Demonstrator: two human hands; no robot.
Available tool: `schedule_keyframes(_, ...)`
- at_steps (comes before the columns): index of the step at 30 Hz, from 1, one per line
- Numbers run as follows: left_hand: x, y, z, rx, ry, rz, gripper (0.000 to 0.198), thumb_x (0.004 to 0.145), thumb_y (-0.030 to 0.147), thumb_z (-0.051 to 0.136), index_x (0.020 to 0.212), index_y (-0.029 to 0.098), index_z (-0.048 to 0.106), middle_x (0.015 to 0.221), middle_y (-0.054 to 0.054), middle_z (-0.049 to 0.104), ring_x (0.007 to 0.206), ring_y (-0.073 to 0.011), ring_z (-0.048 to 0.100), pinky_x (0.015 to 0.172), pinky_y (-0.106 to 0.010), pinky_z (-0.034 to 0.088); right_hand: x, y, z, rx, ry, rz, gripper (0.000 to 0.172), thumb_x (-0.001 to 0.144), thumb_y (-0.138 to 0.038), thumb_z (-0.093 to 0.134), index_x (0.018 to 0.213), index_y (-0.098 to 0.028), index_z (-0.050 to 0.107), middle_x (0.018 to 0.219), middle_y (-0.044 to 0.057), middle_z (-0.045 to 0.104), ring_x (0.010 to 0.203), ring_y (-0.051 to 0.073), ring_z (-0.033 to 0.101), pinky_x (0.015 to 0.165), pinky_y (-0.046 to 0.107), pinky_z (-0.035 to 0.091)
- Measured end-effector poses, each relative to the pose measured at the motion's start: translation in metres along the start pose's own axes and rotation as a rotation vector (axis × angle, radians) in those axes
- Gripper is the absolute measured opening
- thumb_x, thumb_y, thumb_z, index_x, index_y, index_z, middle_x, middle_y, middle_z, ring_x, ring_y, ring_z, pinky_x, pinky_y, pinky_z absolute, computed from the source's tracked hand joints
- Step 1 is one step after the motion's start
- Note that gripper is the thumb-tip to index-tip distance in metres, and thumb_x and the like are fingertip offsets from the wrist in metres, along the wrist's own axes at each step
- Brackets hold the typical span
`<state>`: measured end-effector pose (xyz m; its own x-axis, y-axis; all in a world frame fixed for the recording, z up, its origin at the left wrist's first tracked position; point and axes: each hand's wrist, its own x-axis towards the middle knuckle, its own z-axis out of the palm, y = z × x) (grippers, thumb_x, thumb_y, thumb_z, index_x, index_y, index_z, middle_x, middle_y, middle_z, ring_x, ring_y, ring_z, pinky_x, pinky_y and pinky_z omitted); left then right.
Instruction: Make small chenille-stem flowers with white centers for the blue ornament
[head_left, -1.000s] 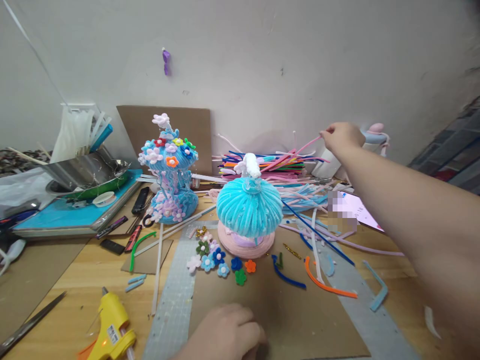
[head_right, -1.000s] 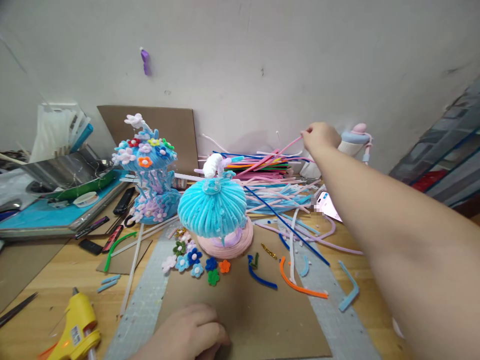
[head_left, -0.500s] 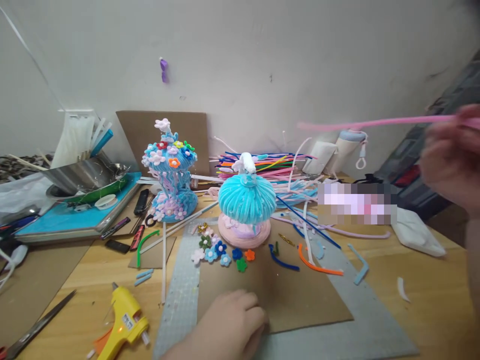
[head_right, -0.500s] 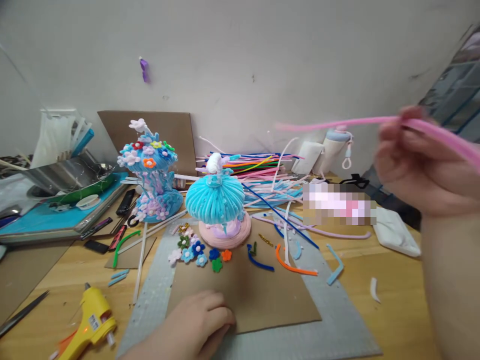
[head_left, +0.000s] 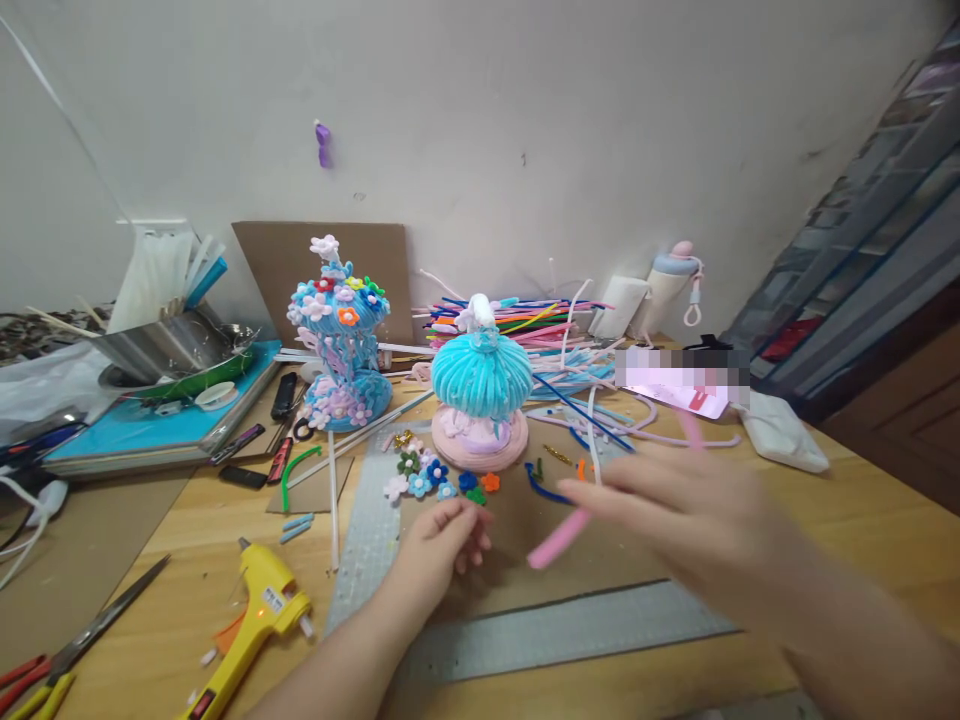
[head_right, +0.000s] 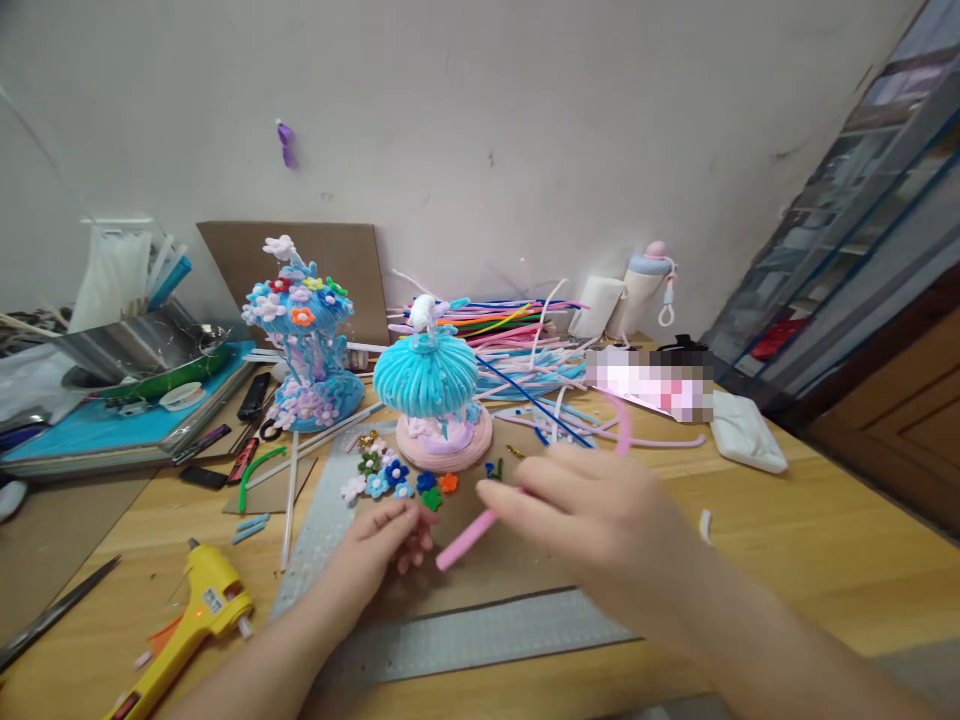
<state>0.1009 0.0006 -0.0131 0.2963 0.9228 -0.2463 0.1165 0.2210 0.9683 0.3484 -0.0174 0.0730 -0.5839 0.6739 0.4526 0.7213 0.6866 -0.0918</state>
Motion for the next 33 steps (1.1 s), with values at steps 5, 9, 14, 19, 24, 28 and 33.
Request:
schedule_keyframes(5, 0.0, 0.009, -0.005, -0.332, -0.192, -0.232, 0.041, 0.077, 0.053, 0.048, 0.084, 0.013, 0.055, 0.066, -0.003, 0.062, 0.051, -0.0097, 0.054, 0.046, -0.019, 0.031, 0.026, -0.025, 0.057, -0.098, -0.198, -0.063, 0.022, 0.084, -0.011, 0.049, 0.097, -0.023, 0.062, 0.084, 0.004, 0.062, 0.075, 0.018, 0.051, 0.059, 0.03, 0.033)
schedule_keyframes(9, -0.001, 0.006, -0.002, -0.23, -0.167, -0.235, 0.035, 0.071, 0.048, 0.06, 0.075, 0.014, 0.054, 0.051, 0.004, 0.054, 0.037, -0.0052, 0.044, 0.039, -0.018, 0.024, 0.024, -0.025, 0.084, -0.066, -0.184, -0.018, 0.019, 0.082, -0.01, 0.052, 0.095, -0.02, 0.061, 0.089, 0.004, 0.063, 0.076, 0.018, 0.051, 0.06, 0.028, 0.029)
schedule_keyframes(14, 0.0, 0.004, -0.001, -0.178, -0.161, -0.187, 0.036, 0.071, 0.048, 0.061, 0.075, 0.013, 0.055, 0.046, 0.006, 0.051, 0.035, -0.0037, 0.04, 0.038, -0.018, 0.023, 0.019, -0.023, 0.083, 0.046, -0.175, 0.039, 0.025, 0.087, -0.014, 0.047, 0.107, -0.024, 0.058, 0.09, 0.003, 0.063, 0.076, 0.017, 0.053, 0.06, 0.028, 0.029)
schedule_keyframes(19, -0.003, 0.008, -0.002, -0.273, -0.225, -0.232, 0.033, 0.07, 0.043, 0.065, 0.076, 0.013, 0.053, 0.053, 0.003, 0.058, 0.039, -0.0046, 0.046, 0.04, -0.017, 0.026, 0.017, -0.022, 0.077, 0.045, -0.176, 0.068, 0.022, 0.088, -0.015, 0.045, 0.099, -0.026, 0.06, 0.078, 0.002, 0.059, 0.071, 0.017, 0.05, 0.059, 0.028, 0.026)
schedule_keyframes(24, -0.006, 0.006, 0.001, -0.252, -0.232, -0.205, 0.033, 0.071, 0.044, 0.063, 0.074, 0.014, 0.051, 0.052, 0.001, 0.061, 0.037, -0.0054, 0.049, 0.038, -0.017, 0.026, 0.017, -0.027, 0.075, 0.094, -0.193, 0.01, 0.02, 0.089, -0.017, 0.043, 0.099, -0.024, 0.059, 0.084, 0.003, 0.059, 0.074, 0.016, 0.049, 0.06, 0.028, 0.026)
schedule_keyframes(28, -0.007, 0.003, 0.005, -0.219, -0.28, -0.202, 0.032, 0.073, 0.045, 0.06, 0.073, 0.014, 0.051, 0.052, 0.001, 0.062, 0.035, -0.0056, 0.05, 0.037, -0.017, 0.023, 0.014, -0.03, 0.075, 0.082, -0.255, -0.049, 0.019, 0.09, -0.018, 0.041, 0.091, -0.024, 0.059, 0.076, 0.001, 0.056, 0.066, 0.015, 0.046, 0.057, 0.028, 0.024)
schedule_keyframes(33, -0.007, 0.004, 0.006, -0.164, -0.298, -0.182, 0.033, 0.073, 0.047, 0.057, 0.072, 0.015, 0.05, 0.05, 0.001, 0.06, 0.034, -0.0062, 0.049, 0.036, -0.018, 0.021, 0.011, -0.025, 0.07, 0.066, -0.272, -0.03, 0.019, 0.089, -0.017, 0.042, 0.092, -0.024, 0.059, 0.075, 0.0, 0.056, 0.066, 0.014, 0.047, 0.056, 0.028, 0.023)
